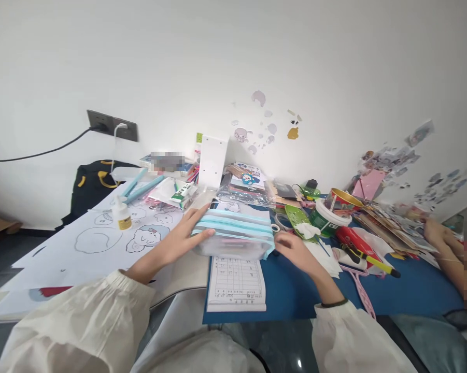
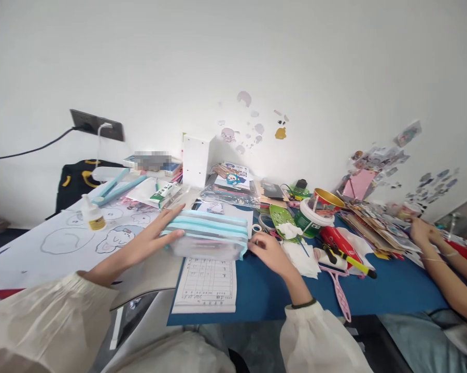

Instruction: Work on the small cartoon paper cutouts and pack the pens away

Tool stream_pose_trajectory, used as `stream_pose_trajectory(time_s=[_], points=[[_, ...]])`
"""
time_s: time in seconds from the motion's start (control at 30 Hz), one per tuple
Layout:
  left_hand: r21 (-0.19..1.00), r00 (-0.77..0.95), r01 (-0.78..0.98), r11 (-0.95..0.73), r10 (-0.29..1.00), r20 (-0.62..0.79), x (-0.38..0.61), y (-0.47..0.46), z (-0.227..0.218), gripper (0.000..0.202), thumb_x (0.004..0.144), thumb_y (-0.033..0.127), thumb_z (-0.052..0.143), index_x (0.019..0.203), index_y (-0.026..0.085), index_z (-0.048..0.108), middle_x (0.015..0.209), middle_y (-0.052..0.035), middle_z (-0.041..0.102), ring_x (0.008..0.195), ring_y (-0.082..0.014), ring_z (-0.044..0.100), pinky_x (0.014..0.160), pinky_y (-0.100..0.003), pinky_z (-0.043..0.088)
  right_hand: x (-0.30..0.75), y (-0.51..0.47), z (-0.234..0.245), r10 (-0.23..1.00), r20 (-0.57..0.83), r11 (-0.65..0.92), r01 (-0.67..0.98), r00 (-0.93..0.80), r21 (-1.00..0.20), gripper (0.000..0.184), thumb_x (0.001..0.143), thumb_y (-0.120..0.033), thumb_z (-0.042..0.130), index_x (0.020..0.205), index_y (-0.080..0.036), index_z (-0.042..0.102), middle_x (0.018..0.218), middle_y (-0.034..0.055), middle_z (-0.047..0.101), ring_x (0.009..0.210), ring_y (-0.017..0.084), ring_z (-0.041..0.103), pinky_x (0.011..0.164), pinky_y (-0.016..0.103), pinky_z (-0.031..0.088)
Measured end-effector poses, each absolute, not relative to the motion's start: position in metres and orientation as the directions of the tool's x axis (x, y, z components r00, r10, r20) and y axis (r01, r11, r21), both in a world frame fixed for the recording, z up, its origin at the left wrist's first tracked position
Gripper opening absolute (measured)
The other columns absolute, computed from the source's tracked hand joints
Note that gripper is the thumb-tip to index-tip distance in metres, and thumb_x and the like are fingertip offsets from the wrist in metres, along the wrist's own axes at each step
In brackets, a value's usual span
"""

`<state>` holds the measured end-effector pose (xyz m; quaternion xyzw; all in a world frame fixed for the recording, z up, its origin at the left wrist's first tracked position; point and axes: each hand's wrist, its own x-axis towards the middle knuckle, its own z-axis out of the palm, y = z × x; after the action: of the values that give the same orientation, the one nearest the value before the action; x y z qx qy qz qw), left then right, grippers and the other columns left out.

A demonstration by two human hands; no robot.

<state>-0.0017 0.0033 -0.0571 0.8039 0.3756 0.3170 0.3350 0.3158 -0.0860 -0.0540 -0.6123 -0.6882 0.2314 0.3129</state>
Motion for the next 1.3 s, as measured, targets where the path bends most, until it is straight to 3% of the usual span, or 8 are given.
stream_pose_trajectory(time_s=[0.13,0.23,0.37,0.57,0.7,0.83,1.03,1.3], points=[[0.868,0.440,0.302,-0.395,0.865,0.240,0.001,-0.003,-0.059,0.078,0.081,0.052,0.056,0.145,0.020,0.026,0.152,-0.0110,0.028,0.140,-0.0314,0.021,0.114,-0.044,0.016,0.320,-0.089,-0.046,0.959,0.270,0.171,0.578,0.089,-0.798,0.034,0.083,-0.045,0.056,0.110,-0.025,0.054,0.106,0.0071,0.059,0.092,0.021,0.058,0.075,0.031,0.046],[0.946,0.459,0.144,-0.289,0.867,0.195,0.003,-0.006,-0.057,0.063,0.080,0.049,0.059,0.133,0.018,0.044,0.143,-0.0112,0.044,0.135,-0.0314,0.034,0.112,-0.045,0.025,0.308,-0.085,-0.050,0.953,0.298,0.268,0.586,-0.047,-0.765,0.041,0.074,-0.043,0.067,0.109,-0.028,0.053,0.127,0.0063,0.048,0.117,0.025,0.047,0.090,0.033,0.042],[0.968,0.496,-0.011,-0.252,0.839,0.223,0.001,-0.012,-0.054,0.054,0.078,0.044,0.063,0.126,0.020,0.051,0.131,-0.0085,0.057,0.128,-0.0292,0.044,0.108,-0.043,0.032,0.289,-0.071,-0.064,0.954,0.285,0.292,0.506,-0.092,-0.812,0.034,0.068,-0.042,0.073,0.093,-0.024,0.058,0.102,0.0030,0.055,0.097,0.022,0.054,0.083,0.031,0.045],[0.949,0.448,-0.096,-0.300,0.838,0.311,-0.001,-0.016,-0.057,0.073,0.066,0.038,0.077,0.130,0.021,0.048,0.140,-0.0111,0.048,0.132,-0.0297,0.037,0.110,-0.043,0.029,0.273,-0.057,-0.079,0.887,0.375,0.329,0.201,0.268,-0.923,0.027,0.059,-0.039,0.079,0.054,-0.017,0.063,0.087,0.0032,0.055,0.089,0.020,0.057,0.075,0.029,0.048],[0.911,0.229,-0.389,-0.136,0.944,0.239,-0.001,-0.003,-0.059,0.053,0.069,0.040,0.072,0.116,0.021,0.058,0.131,-0.0111,0.055,0.124,-0.0285,0.047,0.097,-0.040,0.043,0.274,-0.055,-0.066,0.816,0.276,0.314,0.012,0.507,-0.949,0.029,0.052,-0.037,0.082,0.056,-0.017,0.062,0.079,0.0007,0.058,0.074,0.015,0.059,0.063,0.026,0.052],[0.787,-0.084,-0.612,-0.077,0.996,0.032,-0.007,0.016,-0.061,0.032,0.072,0.044,0.062,0.087,0.016,0.062,0.092,-0.0066,0.064,0.086,-0.0179,0.060,0.066,-0.027,0.048,0.294,-0.052,-0.038,0.675,0.182,0.371,-0.116,0.715,-0.921,0.031,0.056,-0.036,0.080,0.076,-0.018,0.064,0.082,0.0008,0.066,0.075,0.017,0.064,0.065,0.032,0.058],[0.756,-0.107,-0.654,0.035,0.985,-0.138,-0.012,0.022,-0.066,0.020,0.064,0.034,0.061,0.064,0.017,0.049,0.061,0.0052,0.045,0.052,-0.0066,0.043,0.047,-0.019,0.032,0.338,-0.053,0.001,0.550,0.244,0.532,-0.109,0.799,-0.840,0.027,0.070,-0.035,0.070,0.091,-0.020,0.061,0.099,0.0022,0.067,0.099,0.019,0.062,0.078,0.036,0.058],[0.782,-0.036,-0.607,0.141,0.978,-0.204,-0.009,0.017,-0.064,0.014,0.061,0.022,0.059,0.063,0.017,0.047,0.059,0.0062,0.044,0.049,-0.0046,0.040,0.046,-0.018,0.030,0.352,0.002,0.029,0.418,0.353,0.518,0.100,0.837,-0.849,0.027,0.065,-0.035,0.071,0.075,-0.021,0.050,0.074,-0.0034,0.060,0.071,0.016,0.062,0.062,0.031,0.057]])
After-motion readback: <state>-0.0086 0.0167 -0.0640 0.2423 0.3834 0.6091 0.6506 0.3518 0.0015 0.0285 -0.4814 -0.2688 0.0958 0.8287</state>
